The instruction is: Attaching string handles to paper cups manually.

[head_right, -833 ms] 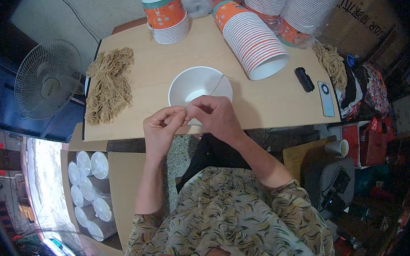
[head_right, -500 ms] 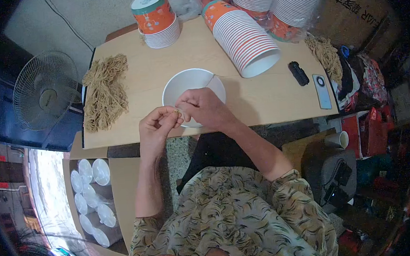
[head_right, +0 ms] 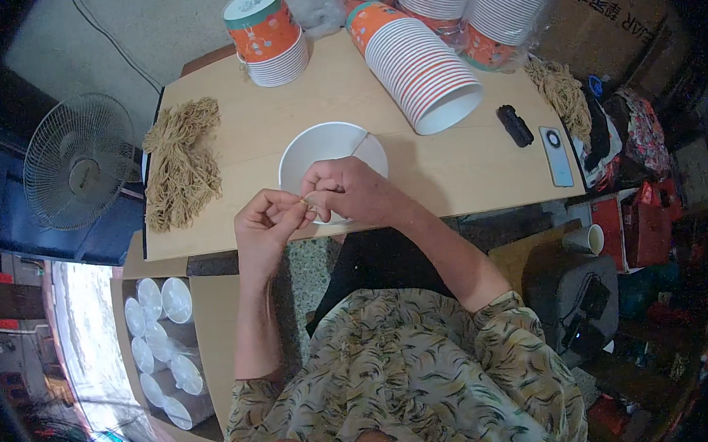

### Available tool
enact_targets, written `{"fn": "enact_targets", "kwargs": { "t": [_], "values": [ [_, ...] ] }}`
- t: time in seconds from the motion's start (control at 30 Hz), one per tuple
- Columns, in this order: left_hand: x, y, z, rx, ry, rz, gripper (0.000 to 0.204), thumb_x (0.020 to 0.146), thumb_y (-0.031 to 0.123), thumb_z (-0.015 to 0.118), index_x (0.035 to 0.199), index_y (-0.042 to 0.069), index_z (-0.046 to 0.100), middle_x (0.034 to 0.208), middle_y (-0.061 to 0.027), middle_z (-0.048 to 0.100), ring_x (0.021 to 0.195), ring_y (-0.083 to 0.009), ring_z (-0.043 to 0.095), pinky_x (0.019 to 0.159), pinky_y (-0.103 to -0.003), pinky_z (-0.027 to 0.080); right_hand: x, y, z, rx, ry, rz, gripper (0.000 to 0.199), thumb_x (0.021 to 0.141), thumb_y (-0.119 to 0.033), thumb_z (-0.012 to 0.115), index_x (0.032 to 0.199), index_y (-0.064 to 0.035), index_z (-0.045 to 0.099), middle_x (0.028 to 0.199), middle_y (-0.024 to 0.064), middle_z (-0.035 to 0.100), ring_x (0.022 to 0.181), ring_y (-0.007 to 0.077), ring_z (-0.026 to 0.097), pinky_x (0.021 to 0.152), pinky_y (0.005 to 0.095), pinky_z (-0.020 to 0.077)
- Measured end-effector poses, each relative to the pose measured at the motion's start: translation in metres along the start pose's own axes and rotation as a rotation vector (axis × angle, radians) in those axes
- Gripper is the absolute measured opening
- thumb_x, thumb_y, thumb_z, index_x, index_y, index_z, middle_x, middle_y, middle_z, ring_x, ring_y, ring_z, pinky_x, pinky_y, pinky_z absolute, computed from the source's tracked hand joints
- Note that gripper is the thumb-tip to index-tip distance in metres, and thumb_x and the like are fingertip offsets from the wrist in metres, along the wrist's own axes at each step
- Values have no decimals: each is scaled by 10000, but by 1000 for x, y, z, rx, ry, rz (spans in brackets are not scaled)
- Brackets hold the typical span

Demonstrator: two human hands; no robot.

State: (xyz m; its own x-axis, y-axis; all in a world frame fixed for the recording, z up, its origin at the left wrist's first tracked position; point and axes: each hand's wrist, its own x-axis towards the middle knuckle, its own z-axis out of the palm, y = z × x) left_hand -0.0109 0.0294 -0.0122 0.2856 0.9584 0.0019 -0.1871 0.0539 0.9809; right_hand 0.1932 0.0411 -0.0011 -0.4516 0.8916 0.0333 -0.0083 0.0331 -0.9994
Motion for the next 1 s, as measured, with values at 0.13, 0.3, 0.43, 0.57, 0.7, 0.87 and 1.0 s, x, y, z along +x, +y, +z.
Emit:
{"fn": "enact_targets", "kwargs": {
  "t": [0.13,0.3,0.43,0.57,0.7,0.87,1.0],
  "values": [
    [0,4,0,26,-25,-10,56,934,-42,671,984,-41,647,905,-113,731,839,-136,722,753,-236,604,0,5,-1,-134,-44,-66,60,949,-62,594,991,-24,575,704,-14,621,614,30,517,539,216,383],
    [0,1,0,-36,-13,-5,59,931,-38,677,981,-36,647,907,-114,732,856,-137,723,764,-239,605,-3,9,6,-131,35,-50,59,958,-74,589,971,-28,554,680,-17,592,607,36,515,544,220,393],
    [0,-1,-1,-72,23,-54,59,933,-29,678,982,-30,646,910,-112,732,853,-140,725,756,-242,607,-4,8,4,-24,80,-18,52,968,-71,570,993,-27,568,678,-18,596,604,26,504,544,206,388],
    [1,1,-1,-62,24,-90,62,935,-24,678,989,-25,647,907,-110,732,837,-139,724,744,-241,607,-3,4,4,-23,83,-11,74,975,-69,564,1028,-23,584,692,-17,614,592,20,492,532,197,378],
    [3,-3,-5,-60,1,-81,55,930,-24,685,974,-24,652,891,-105,731,814,-128,718,732,-238,605,-1,8,3,-18,-8,-46,87,983,-75,577,1049,-20,591,705,-10,631,596,16,500,527,199,377],
    [3,1,-7,-8,-24,-108,60,926,-13,694,978,-20,663,887,-96,735,809,-120,711,732,-232,587,-1,3,1,-56,-49,-1,53,983,-66,578,1007,-20,571,703,-12,616,618,21,519,535,206,387],
    [3,0,-6,-38,-39,-86,62,930,-30,681,985,-27,652,897,-103,733,817,-130,719,738,-234,602,-2,10,6,-112,2,-20,53,976,-61,578,962,-23,544,678,-16,582,608,32,520,532,217,399]
  ]
}}
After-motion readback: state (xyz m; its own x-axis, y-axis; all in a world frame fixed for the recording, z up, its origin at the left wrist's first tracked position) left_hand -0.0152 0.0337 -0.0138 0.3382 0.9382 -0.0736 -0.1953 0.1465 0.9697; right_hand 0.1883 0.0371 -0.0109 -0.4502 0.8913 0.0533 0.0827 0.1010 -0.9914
